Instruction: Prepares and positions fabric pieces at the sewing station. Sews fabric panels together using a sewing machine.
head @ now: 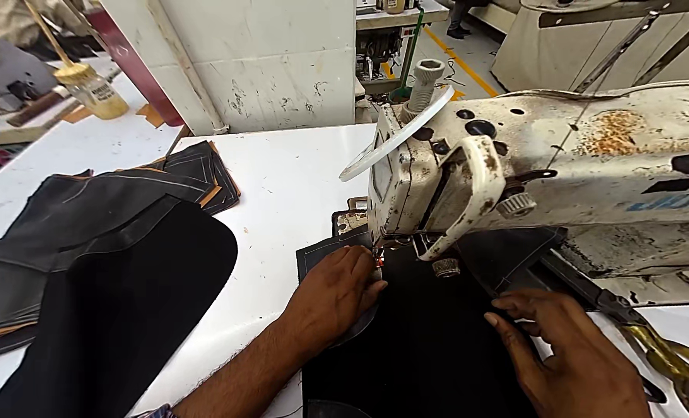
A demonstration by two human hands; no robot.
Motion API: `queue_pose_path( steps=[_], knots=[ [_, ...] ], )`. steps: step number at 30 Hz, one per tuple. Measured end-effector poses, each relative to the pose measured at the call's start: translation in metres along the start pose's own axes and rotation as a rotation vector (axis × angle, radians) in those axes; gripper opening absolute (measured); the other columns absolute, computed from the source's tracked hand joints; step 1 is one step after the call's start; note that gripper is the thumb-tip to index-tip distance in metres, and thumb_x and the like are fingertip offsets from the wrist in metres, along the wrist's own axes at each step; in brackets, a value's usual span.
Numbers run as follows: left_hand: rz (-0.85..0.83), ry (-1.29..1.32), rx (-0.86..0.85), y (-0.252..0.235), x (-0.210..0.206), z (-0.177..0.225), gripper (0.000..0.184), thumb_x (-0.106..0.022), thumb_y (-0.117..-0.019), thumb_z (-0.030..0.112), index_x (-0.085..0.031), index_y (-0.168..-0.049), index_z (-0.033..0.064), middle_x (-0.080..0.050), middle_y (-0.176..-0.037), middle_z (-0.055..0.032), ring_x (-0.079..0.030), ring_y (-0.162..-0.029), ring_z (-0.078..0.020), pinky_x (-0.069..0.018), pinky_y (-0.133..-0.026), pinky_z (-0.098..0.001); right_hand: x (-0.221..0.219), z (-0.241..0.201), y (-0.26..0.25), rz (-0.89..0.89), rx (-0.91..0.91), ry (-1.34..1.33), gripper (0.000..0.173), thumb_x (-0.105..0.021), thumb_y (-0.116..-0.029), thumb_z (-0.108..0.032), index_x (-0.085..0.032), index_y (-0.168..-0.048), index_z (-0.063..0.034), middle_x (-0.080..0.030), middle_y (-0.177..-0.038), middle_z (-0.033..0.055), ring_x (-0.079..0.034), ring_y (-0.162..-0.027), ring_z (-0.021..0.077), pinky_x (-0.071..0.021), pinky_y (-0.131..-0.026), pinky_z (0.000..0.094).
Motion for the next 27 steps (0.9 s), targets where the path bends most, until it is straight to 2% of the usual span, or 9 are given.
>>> queue_pose_path(
  steps=[4, 7, 11, 15, 18, 21, 24, 25, 27],
  knots=[
    [0.010, -0.025, 0.053, -0.004, -0.001, -0.004, 0.037, -0.053, -0.1034, 0.045, -0.064, -0.098, 0.0096, -0.064, -0.096, -0.0045, -0.065, -0.089, -0.0172, -0.0558, -0.077, -0.0299, 0.000, 0.005, -0.017, 0.060, 0.051, 0.033, 0.022, -0.065, -0.0957, -0.026, -0.072, -0.106, -0.0084, -0.068, -0.113, 0.0098, -0.071, -0.090, 0.0163, -0.0620, -0.072, 0.0300],
    [-0.002, -0.021, 0.064, -0.004, -0.001, -0.005, 0.037, -0.053, -0.1032, 0.045, -0.064, -0.099, 0.0103, -0.063, -0.096, -0.0038, -0.064, -0.087, -0.0164, -0.0554, -0.076, -0.0296, 0.003, 0.006, -0.024, 0.074, 0.057, 0.033, 0.022, -0.065, -0.0955, -0.028, -0.072, -0.106, -0.0098, -0.068, -0.112, 0.0071, -0.071, -0.086, 0.0141, -0.0626, -0.071, 0.0292],
    [0.033, -0.056, 0.089, -0.008, -0.001, -0.008, 0.035, -0.055, -0.1022, 0.044, -0.064, -0.098, 0.0098, -0.063, -0.094, -0.0049, -0.065, -0.087, -0.0178, -0.0562, -0.075, -0.0305, 0.007, 0.003, -0.034, 0.101, 0.091, 0.052, 0.022, -0.064, -0.0954, -0.028, -0.073, -0.105, -0.0102, -0.069, -0.112, 0.0057, -0.071, -0.089, 0.0142, -0.0628, -0.072, 0.0299],
    [0.072, -0.097, 0.147, -0.012, -0.002, -0.010, 0.036, -0.058, -0.1007, 0.045, -0.065, -0.097, 0.0091, -0.062, -0.091, -0.0056, -0.065, -0.084, -0.0201, -0.0561, -0.070, -0.0327, 0.006, 0.002, -0.051, 0.128, 0.140, 0.082, 0.021, -0.063, -0.0958, -0.028, -0.071, -0.104, -0.0100, -0.068, -0.109, 0.0046, -0.069, -0.088, 0.0148, -0.0609, -0.073, 0.0319],
    [0.085, -0.103, 0.171, -0.011, -0.003, -0.007, 0.035, -0.060, -0.0995, 0.043, -0.065, -0.094, 0.0086, -0.063, -0.090, -0.0067, -0.066, -0.085, -0.0218, -0.0569, -0.071, -0.0338, 0.002, 0.003, -0.060, 0.106, 0.144, 0.110, 0.022, -0.062, -0.0966, -0.029, -0.071, -0.104, -0.0107, -0.068, -0.109, 0.0050, -0.068, -0.086, 0.0164, -0.0583, -0.071, 0.0344],
    [0.053, -0.070, 0.194, -0.013, -0.005, -0.008, 0.035, -0.059, -0.1009, 0.042, -0.065, -0.097, 0.0081, -0.063, -0.094, -0.0078, -0.066, -0.089, -0.0231, -0.0569, -0.075, -0.0357, -0.004, 0.003, -0.065, 0.102, 0.177, 0.151, 0.021, -0.060, -0.0970, -0.024, -0.071, -0.104, -0.0084, -0.069, -0.108, 0.0093, -0.068, -0.091, 0.0243, -0.0573, -0.075, 0.0422],
    [0.029, -0.038, 0.202, -0.013, -0.005, -0.008, 0.034, -0.060, -0.1008, 0.040, -0.065, -0.101, 0.0070, -0.063, -0.096, -0.0085, -0.066, -0.090, -0.0238, -0.0570, -0.075, -0.0368, -0.006, -0.014, -0.059, 0.043, 0.220, 0.201, 0.028, -0.058, -0.0998, -0.021, -0.069, -0.116, -0.0002, -0.067, -0.119, 0.0209, -0.065, -0.111, 0.0415, -0.0527, -0.092, 0.0572],
    [0.030, -0.024, 0.203, -0.013, -0.004, -0.008, 0.034, -0.061, -0.1005, 0.040, -0.065, -0.101, 0.0066, -0.063, -0.096, -0.0087, -0.066, -0.090, -0.0242, -0.0566, -0.074, -0.0372, -0.007, -0.026, -0.053, 0.025, 0.240, 0.196, 0.031, -0.057, -0.1005, -0.023, -0.069, -0.117, 0.0002, -0.067, -0.120, 0.0215, -0.064, -0.113, 0.0426, -0.0525, -0.093, 0.0580],
    [0.031, 0.018, 0.197, -0.014, -0.003, -0.011, 0.035, -0.063, -0.0998, 0.041, -0.064, -0.102, 0.0062, -0.063, -0.097, -0.0091, -0.066, -0.091, -0.0245, -0.0565, -0.076, -0.0379, -0.016, -0.058, -0.033, -0.043, 0.278, 0.108, 0.032, -0.056, -0.1023, -0.027, -0.074, -0.115, -0.0042, -0.071, -0.118, 0.0158, -0.068, -0.111, 0.0345, -0.0559, -0.092, 0.0521]
  ],
)
Point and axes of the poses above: each hand's wrist, its own y-axis away from the middle knuckle, its own x-axis out of the back of the hand, z = x × y, the point moved 7 cm from there along -y, towards the middle knuckle
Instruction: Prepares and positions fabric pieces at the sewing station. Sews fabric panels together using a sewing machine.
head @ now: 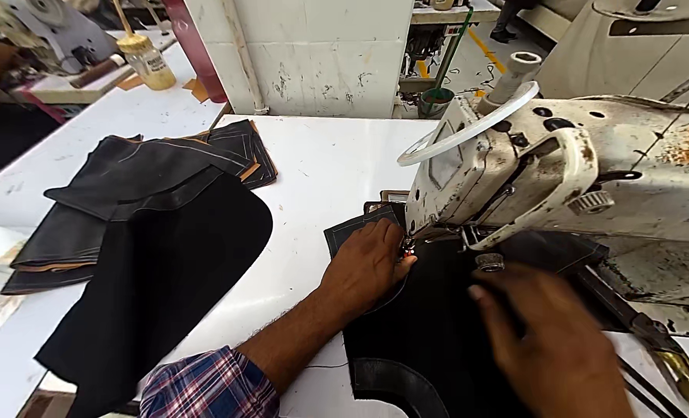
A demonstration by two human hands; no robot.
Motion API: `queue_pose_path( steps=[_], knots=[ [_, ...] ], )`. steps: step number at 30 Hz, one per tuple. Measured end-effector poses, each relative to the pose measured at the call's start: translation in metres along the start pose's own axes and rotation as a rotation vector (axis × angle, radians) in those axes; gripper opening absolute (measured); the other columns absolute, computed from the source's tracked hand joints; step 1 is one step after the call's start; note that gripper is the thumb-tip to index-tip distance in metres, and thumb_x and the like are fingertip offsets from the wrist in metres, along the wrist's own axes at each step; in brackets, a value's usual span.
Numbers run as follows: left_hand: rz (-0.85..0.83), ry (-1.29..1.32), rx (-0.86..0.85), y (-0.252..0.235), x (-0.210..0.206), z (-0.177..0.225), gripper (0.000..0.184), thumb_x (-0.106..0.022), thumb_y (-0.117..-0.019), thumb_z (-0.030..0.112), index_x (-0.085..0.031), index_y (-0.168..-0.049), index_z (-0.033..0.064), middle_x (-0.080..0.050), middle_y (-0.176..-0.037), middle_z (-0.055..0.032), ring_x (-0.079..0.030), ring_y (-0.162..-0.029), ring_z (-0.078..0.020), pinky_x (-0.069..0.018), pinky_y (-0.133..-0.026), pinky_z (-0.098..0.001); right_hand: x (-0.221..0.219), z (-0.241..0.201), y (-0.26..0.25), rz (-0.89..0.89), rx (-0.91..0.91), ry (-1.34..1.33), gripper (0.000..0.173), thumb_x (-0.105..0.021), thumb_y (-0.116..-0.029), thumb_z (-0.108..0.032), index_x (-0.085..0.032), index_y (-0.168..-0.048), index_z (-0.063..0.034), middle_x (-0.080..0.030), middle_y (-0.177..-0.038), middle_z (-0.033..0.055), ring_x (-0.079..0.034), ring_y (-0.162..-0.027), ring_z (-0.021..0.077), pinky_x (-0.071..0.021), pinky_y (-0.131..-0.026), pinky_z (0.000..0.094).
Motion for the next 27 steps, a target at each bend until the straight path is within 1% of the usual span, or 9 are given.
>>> queue_pose_path(
  steps=[1, 4, 8, 12, 14, 16, 21, 24, 27],
  knots=[
    [-0.015, 0.028, 0.001, 0.000, 0.000, -0.002, 0.035, -0.063, -0.0997, 0.041, -0.064, -0.103, 0.0063, -0.063, -0.099, -0.0089, -0.065, -0.092, -0.0242, -0.0562, -0.077, -0.0382, -0.007, -0.021, 0.006, -0.039, 0.029, -0.072, 0.030, -0.056, -0.1036, -0.028, -0.075, -0.115, -0.0075, -0.072, -0.118, 0.0118, -0.069, -0.112, 0.0285, -0.0570, -0.094, 0.0471],
    [-0.073, 0.124, 0.022, -0.001, -0.001, -0.008, 0.037, -0.064, -0.0989, 0.043, -0.064, -0.107, 0.0073, -0.063, -0.104, -0.0079, -0.063, -0.098, -0.0228, -0.0544, -0.084, -0.0385, -0.033, -0.071, 0.017, -0.083, 0.132, -0.239, 0.028, -0.055, -0.1056, -0.026, -0.075, -0.117, -0.0095, -0.073, -0.118, 0.0076, -0.068, -0.116, 0.0213, -0.0554, -0.101, 0.0384],
    [-0.093, 0.228, 0.050, -0.001, -0.002, -0.013, 0.033, -0.066, -0.0984, 0.041, -0.065, -0.106, 0.0087, -0.063, -0.113, -0.0074, -0.062, -0.106, -0.0213, -0.0525, -0.089, -0.0392, -0.059, -0.095, 0.022, -0.060, 0.184, -0.187, 0.039, -0.051, -0.1073, -0.037, -0.074, -0.119, -0.0075, -0.073, -0.119, 0.0086, -0.067, -0.118, 0.0226, -0.0523, -0.106, 0.0373],
    [-0.177, 0.435, 0.051, -0.006, 0.013, -0.024, 0.019, -0.062, -0.1024, 0.021, -0.068, -0.111, 0.0056, -0.065, -0.122, -0.0080, -0.063, -0.113, -0.0165, -0.0532, -0.098, -0.0350, -0.067, -0.105, 0.031, -0.092, 0.203, -0.182, 0.038, -0.055, -0.1052, -0.037, -0.074, -0.118, -0.0062, -0.073, -0.119, 0.0109, -0.068, -0.118, 0.0258, -0.0520, -0.106, 0.0393],
    [-0.214, 0.447, 0.004, -0.006, 0.029, -0.031, 0.016, -0.058, -0.1023, 0.010, -0.070, -0.111, 0.0028, -0.068, -0.117, -0.0091, -0.066, -0.108, -0.0162, -0.0548, -0.097, -0.0353, -0.070, -0.106, 0.037, -0.138, 0.200, -0.201, 0.036, -0.055, -0.1055, -0.035, -0.073, -0.119, -0.0067, -0.072, -0.122, 0.0107, -0.066, -0.121, 0.0258, -0.0507, -0.108, 0.0379],
    [-0.239, 0.390, -0.070, -0.002, 0.044, -0.038, 0.018, -0.057, -0.1016, 0.006, -0.072, -0.111, 0.0038, -0.071, -0.114, -0.0075, -0.068, -0.106, -0.0148, -0.0556, -0.097, -0.0338, -0.071, -0.106, 0.040, -0.155, 0.198, -0.213, 0.034, -0.055, -0.1057, -0.033, -0.073, -0.121, -0.0079, -0.071, -0.125, 0.0095, -0.064, -0.124, 0.0253, -0.0503, -0.108, 0.0352],
    [-0.360, 0.374, -0.310, 0.029, 0.052, -0.038, 0.015, -0.065, -0.0987, 0.012, -0.077, -0.109, 0.0102, -0.072, -0.119, -0.0013, -0.065, -0.117, -0.0110, -0.0539, -0.103, -0.0308, -0.073, -0.106, 0.044, -0.165, 0.232, -0.229, 0.032, -0.054, -0.1064, -0.029, -0.072, -0.124, -0.0094, -0.070, -0.129, 0.0068, -0.061, -0.128, 0.0240, -0.0482, -0.109, 0.0321],
    [-0.403, 0.413, -0.374, 0.045, 0.045, -0.035, 0.017, -0.066, -0.0996, 0.017, -0.079, -0.107, 0.0106, -0.071, -0.123, -0.0026, -0.060, -0.127, -0.0154, -0.0477, -0.111, -0.0324, -0.073, -0.105, 0.044, -0.159, 0.237, -0.229, 0.032, -0.054, -0.1064, -0.029, -0.072, -0.123, -0.0094, -0.070, -0.129, 0.0069, -0.061, -0.128, 0.0236, -0.0483, -0.109, 0.0315],
    [-0.411, 0.390, -0.397, 0.047, 0.043, -0.036, 0.020, -0.065, -0.1010, 0.025, -0.079, -0.108, 0.0124, -0.070, -0.124, -0.0021, -0.058, -0.129, -0.0161, -0.0467, -0.112, -0.0330, -0.071, -0.106, 0.041, -0.148, 0.220, -0.223, 0.035, -0.054, -0.1063, -0.030, -0.069, -0.128, -0.0075, -0.066, -0.136, 0.0110, -0.059, -0.132, 0.0257, -0.0467, -0.112, 0.0334]
  ],
)
Point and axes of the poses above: each hand's wrist, its own y-axis away from the middle knuckle, its own x-axis out of the back of the hand, z = x × y, the point moved 7 cm from there along -y, towards the middle knuckle
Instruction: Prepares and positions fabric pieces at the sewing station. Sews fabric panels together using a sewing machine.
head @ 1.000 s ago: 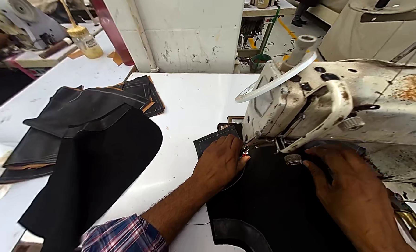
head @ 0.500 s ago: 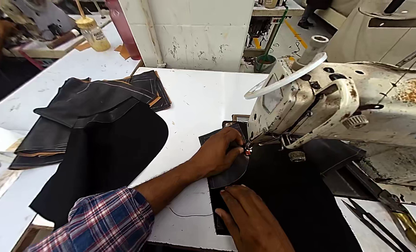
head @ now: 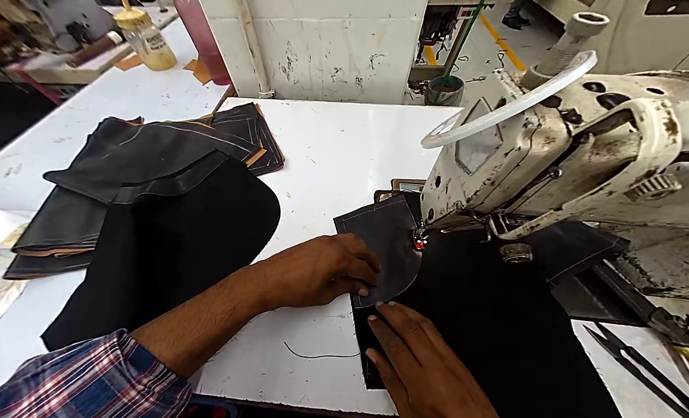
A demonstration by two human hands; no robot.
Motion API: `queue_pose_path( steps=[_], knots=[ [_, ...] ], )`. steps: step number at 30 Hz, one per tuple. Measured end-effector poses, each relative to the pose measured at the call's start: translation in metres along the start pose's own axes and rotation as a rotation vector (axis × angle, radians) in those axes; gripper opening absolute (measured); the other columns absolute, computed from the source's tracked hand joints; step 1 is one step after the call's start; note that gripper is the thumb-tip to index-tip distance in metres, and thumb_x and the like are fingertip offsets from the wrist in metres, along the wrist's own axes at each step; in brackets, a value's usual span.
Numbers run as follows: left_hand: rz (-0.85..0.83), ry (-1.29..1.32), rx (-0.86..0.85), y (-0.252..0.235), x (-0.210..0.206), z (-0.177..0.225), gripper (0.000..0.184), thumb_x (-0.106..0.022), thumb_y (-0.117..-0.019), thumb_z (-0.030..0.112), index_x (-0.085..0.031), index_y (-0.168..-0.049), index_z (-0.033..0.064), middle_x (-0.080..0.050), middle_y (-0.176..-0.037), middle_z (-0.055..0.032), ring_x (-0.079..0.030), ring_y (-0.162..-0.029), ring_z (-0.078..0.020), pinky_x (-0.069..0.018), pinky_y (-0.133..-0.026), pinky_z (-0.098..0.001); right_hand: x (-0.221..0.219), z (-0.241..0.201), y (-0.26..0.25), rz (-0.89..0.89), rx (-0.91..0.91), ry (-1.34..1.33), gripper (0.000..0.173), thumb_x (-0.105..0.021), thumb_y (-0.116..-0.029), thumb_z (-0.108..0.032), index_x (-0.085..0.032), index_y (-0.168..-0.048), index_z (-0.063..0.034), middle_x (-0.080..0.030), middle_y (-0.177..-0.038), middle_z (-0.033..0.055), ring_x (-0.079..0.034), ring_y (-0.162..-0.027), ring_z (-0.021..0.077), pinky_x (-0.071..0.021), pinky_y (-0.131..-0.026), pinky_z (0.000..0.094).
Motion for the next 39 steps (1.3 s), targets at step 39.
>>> queue_pose_path(
  steps=[39],
  knots=[
    [0.003, -0.242, 0.038, -0.019, -0.022, 0.008, 0.040, -0.046, -0.1076, 0.032, -0.065, -0.140, 0.0185, -0.056, -0.150, -0.0027, -0.045, -0.145, -0.0151, -0.0352, -0.123, -0.0344, 0.020, 0.046, -0.009, -0.187, 0.291, -0.057, 0.037, -0.043, -0.1110, -0.032, -0.063, -0.126, -0.0061, -0.063, -0.140, 0.0108, -0.051, -0.141, 0.0199, -0.0366, -0.122, 0.0379]
  ],
)
Point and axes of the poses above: each hand's wrist, its own y-axis away from the middle knuckle, its own x-axis out of the back of the hand, z = x × y, the point moved 7 cm from there along -y, towards the middle knuckle
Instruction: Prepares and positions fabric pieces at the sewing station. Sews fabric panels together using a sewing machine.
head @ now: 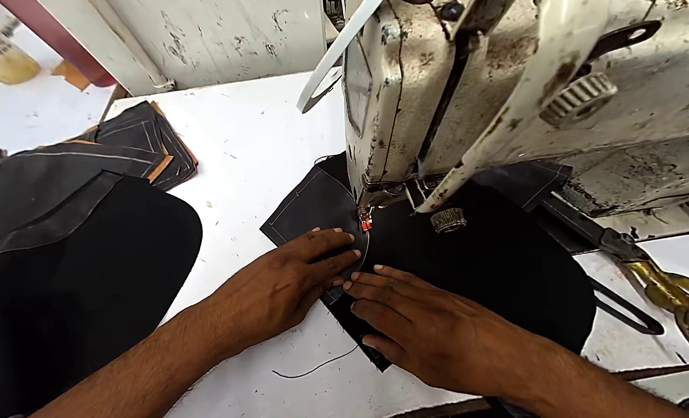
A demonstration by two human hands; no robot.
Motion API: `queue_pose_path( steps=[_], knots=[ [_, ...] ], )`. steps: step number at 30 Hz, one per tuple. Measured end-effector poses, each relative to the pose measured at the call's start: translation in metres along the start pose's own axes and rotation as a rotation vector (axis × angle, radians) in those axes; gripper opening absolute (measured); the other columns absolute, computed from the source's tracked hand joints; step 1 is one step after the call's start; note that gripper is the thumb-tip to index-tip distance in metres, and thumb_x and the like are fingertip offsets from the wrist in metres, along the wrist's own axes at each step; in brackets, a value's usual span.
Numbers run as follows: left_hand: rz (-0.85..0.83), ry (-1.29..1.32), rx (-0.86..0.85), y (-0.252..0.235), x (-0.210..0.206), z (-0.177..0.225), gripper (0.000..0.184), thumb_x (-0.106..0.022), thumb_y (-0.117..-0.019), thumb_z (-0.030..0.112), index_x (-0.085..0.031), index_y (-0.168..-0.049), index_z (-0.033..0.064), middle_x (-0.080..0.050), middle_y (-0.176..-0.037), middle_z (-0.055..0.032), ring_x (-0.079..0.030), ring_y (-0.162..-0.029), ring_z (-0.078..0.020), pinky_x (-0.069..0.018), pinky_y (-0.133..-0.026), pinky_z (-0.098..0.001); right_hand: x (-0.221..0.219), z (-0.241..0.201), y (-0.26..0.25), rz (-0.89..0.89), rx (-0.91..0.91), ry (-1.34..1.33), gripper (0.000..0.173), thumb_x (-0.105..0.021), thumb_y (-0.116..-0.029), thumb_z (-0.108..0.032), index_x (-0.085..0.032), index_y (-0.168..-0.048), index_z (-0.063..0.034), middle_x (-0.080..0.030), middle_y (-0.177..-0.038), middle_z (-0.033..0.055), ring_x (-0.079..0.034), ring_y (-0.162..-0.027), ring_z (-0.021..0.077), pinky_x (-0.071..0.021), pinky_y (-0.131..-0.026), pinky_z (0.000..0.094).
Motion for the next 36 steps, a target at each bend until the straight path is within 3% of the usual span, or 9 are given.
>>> queue_pose_path(
  steps=[16, 21, 26, 31, 36],
  knots=[
    [0.131, -0.097, 0.231, -0.009, -0.011, 0.010, 0.043, -0.044, -0.1084, 0.035, -0.065, -0.141, 0.0185, -0.056, -0.150, -0.0020, -0.047, -0.144, -0.0158, -0.0374, -0.121, -0.0326, 0.025, 0.039, -0.001, -0.102, 0.178, -0.033, 0.029, -0.049, -0.1009, -0.015, -0.069, -0.119, -0.0068, -0.066, -0.137, 0.0069, -0.052, -0.141, 0.0165, -0.0360, -0.123, 0.0343],
    [0.202, 0.018, 0.045, -0.006, -0.003, 0.011, 0.028, -0.057, -0.1011, 0.019, -0.077, -0.120, 0.0125, -0.068, -0.130, -0.0058, -0.059, -0.131, -0.0159, -0.0475, -0.112, -0.0294, 0.027, 0.043, -0.002, -0.108, 0.187, -0.028, 0.029, -0.048, -0.0997, -0.013, -0.069, -0.118, -0.0064, -0.067, -0.134, 0.0063, -0.053, -0.140, 0.0159, -0.0357, -0.123, 0.0340],
    [0.194, -0.020, 0.072, -0.010, -0.002, 0.012, 0.028, -0.057, -0.1017, 0.023, -0.077, -0.120, 0.0138, -0.069, -0.128, -0.0039, -0.061, -0.127, -0.0143, -0.0509, -0.107, -0.0275, 0.030, 0.049, -0.004, -0.108, 0.194, -0.019, 0.029, -0.049, -0.0969, -0.010, -0.068, -0.118, -0.0058, -0.068, -0.132, 0.0059, -0.053, -0.139, 0.0162, -0.0361, -0.123, 0.0341],
    [0.241, -0.052, 0.147, -0.015, -0.006, 0.015, 0.029, -0.056, -0.1037, 0.026, -0.076, -0.121, 0.0143, -0.069, -0.129, -0.0028, -0.062, -0.125, -0.0129, -0.0516, -0.104, -0.0259, 0.033, 0.043, -0.006, -0.106, 0.154, 0.093, 0.029, -0.049, -0.0962, -0.016, -0.069, -0.116, -0.0091, -0.069, -0.128, 0.0070, -0.057, -0.135, 0.0217, -0.0394, -0.119, 0.0405],
    [0.256, -0.108, 0.199, -0.019, -0.008, 0.016, 0.032, -0.054, -0.1049, 0.030, -0.075, -0.124, 0.0150, -0.069, -0.128, -0.0031, -0.062, -0.125, -0.0146, -0.0518, -0.104, -0.0278, 0.029, 0.040, -0.005, -0.100, 0.117, 0.189, 0.032, -0.047, -0.0982, -0.016, -0.068, -0.121, -0.0093, -0.067, -0.130, 0.0080, -0.056, -0.134, 0.0253, -0.0334, -0.122, 0.0488]
  ],
)
Point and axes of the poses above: each hand's wrist, its own y-axis away from the middle knuckle, its own x-axis out of the back of the hand, z = x × y, the point moved 7 cm from there along -y, towards the middle knuckle
